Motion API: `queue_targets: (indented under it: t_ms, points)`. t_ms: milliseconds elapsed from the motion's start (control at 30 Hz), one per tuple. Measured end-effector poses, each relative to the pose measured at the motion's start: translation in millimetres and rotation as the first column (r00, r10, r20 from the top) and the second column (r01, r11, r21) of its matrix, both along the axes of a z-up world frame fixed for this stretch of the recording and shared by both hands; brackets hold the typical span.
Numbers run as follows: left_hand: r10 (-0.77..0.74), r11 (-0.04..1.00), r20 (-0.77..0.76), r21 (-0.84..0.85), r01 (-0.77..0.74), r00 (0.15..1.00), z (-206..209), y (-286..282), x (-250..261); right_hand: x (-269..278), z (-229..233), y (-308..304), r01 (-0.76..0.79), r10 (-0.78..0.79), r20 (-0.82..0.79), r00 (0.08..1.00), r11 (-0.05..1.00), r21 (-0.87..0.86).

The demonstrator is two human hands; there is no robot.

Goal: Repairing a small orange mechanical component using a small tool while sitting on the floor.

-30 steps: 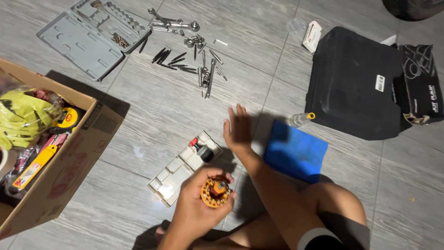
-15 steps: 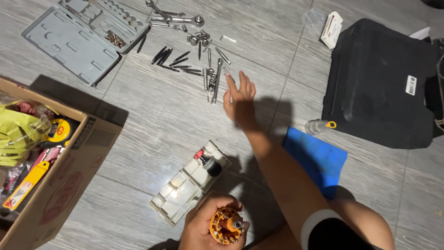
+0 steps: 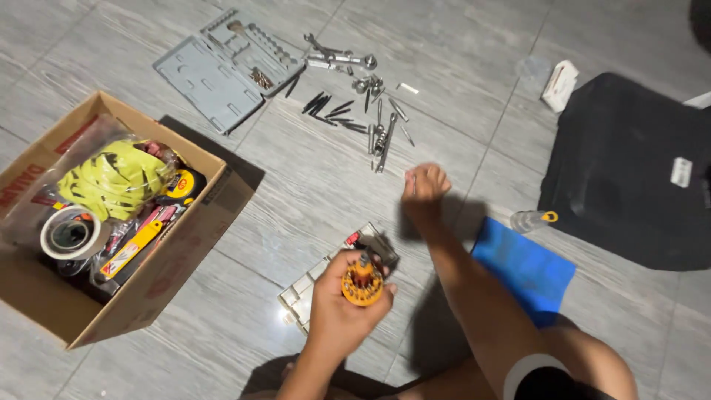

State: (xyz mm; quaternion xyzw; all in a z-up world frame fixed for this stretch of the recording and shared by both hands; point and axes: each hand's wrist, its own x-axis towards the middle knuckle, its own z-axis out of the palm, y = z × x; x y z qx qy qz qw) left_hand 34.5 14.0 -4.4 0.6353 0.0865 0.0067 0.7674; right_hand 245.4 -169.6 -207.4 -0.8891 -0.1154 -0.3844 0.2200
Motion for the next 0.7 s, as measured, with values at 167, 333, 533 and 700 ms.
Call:
queue_targets:
  t_ms: [167,333,533,700]
  points:
    - [0.034,0.999,0.226,-0.017,-0.031,0.974,-9.8,-3.7,-5.3,-65.9,-32.3,-29.6,-0.058,0.057,-0.13,0.99,0.998,-0.001]
    - [0.001,0.993,0.26,-0.111,0.029,0.966,6.4,-6.3,-19.1,-148.3,-28.6,-45.5,-0.039,0.107,-0.241,0.965,0.961,0.274]
    - [0.002,0.994,0.311,-0.107,0.033,0.951,5.3,-11.8,-38.3,-184.7,-25.8,-39.3,0.36,0.475,-0.444,0.76,0.262,0.895]
    - [0.014,0.981,0.49,-0.174,0.082,0.872,-4.4,-17.0,-40.3,-205.9,65.0,-32.1,0.418,0.635,-0.402,0.659,0.134,0.898]
